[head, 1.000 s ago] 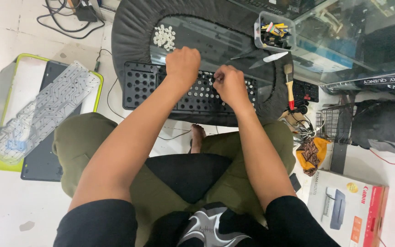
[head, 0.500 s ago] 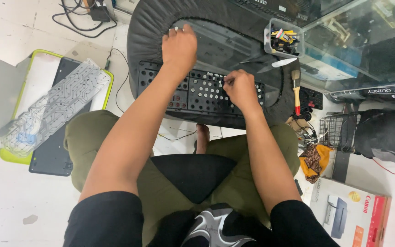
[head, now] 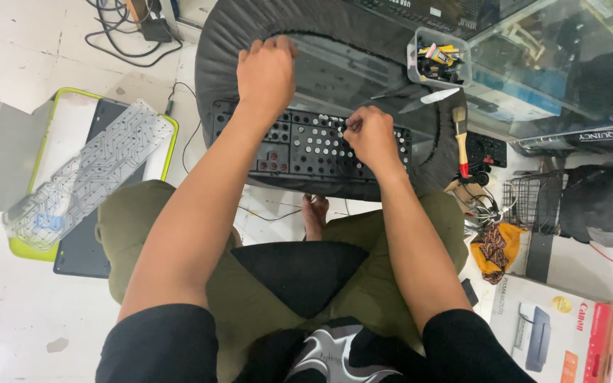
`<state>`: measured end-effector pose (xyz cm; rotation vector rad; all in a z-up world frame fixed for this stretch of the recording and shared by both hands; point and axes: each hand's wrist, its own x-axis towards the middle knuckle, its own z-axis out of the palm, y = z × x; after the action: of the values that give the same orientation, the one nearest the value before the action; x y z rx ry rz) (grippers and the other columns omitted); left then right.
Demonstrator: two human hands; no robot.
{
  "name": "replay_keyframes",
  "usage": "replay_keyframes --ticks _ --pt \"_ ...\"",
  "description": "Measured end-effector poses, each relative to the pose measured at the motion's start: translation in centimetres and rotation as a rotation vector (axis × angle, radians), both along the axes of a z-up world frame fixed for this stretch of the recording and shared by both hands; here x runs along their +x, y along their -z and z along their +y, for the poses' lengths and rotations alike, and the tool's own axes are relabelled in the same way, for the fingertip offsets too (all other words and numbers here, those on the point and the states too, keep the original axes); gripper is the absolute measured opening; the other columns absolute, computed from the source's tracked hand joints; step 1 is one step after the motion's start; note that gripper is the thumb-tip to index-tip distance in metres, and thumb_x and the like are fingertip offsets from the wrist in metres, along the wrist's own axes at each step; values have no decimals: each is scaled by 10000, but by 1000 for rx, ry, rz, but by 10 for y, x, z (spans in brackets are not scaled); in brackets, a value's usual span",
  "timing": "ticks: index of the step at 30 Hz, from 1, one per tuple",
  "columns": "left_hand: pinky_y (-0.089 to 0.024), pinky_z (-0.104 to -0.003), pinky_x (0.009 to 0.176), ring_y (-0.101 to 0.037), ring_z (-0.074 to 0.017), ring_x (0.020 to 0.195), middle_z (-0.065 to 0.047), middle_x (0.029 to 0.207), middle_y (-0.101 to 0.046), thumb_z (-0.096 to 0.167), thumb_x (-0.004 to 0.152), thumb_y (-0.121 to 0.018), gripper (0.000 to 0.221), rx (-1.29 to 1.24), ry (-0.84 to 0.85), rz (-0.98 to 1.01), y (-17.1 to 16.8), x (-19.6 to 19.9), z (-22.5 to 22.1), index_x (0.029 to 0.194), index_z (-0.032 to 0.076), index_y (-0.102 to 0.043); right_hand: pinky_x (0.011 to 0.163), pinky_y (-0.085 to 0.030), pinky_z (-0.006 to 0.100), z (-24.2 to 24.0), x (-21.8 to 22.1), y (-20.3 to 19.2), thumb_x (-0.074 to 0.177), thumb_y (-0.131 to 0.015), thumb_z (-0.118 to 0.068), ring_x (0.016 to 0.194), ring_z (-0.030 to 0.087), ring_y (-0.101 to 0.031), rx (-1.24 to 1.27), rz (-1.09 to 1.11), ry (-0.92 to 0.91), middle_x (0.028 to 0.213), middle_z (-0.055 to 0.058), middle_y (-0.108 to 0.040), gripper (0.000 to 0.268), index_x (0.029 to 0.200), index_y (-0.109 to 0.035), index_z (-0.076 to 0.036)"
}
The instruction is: Installing individual keycaps onto a mechanical keyboard frame.
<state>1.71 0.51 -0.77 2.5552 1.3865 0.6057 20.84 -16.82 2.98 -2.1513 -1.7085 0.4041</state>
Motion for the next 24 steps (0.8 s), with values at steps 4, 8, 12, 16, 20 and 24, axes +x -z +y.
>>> replay_keyframes --ticks 4,8,12,16,20,24 --pt "-511 -491 721 -647 -339 905 -67 960 -699 148 924 -700 176 -90 -58 -240 -25 -16 17 1097 158 -667 731 -550 358 12 -1 -3 751 -741 51 710 217 -657 97 4 -68 842 97 -669 177 891 -744 -57" --pt "-507 -498 682 -654 -333 806 -37 903 -689 163 943 -682 98 -87 -93 -358 -41 -26 24 1029 164 -635 730 -572 306 37 -19 -13 790 -763 42 706 177 -689 121 50 -94 864 83 -691 146 897 -752 -57" --pt "-511 -508 628 -652 -347 819 -66 917 -692 156 956 -673 77 -45 -93 -475 -49 -29 23 1028 136 -656 700 -574 288 83 -40 2 810 -769 14 715 154 -693 173 145 -149 896 60 -702 135 913 -754 -72" --pt "-533 -495 685 -668 -335 855 -69 922 -694 176 950 -681 103 -1 -77 -399 -53 -35 20 1043 133 -666 694 -518 413 123 -62 29 875 -745 51 754 269 -629 218 152 -298 926 128 -633 131 957 -688 -34" --pt "-544 -499 716 -672 -347 874 -93 921 -695 191 972 -674 90 -34 -60 -363 -42 -42 23 1033 126 -666 672 -475 408 129 -71 21 975 -716 2 752 261 -575 257 162 -387 879 112 -601 98 910 -663 -49" --pt "-547 -521 669 -672 -357 840 -94 944 -695 217 961 -681 136 -88 -29 -292 -39 -39 24 1067 131 -675 770 -577 339 108 -58 -14 967 -758 -13 846 231 -723 324 135 -313 1023 115 -758 175 1141 -770 -21"
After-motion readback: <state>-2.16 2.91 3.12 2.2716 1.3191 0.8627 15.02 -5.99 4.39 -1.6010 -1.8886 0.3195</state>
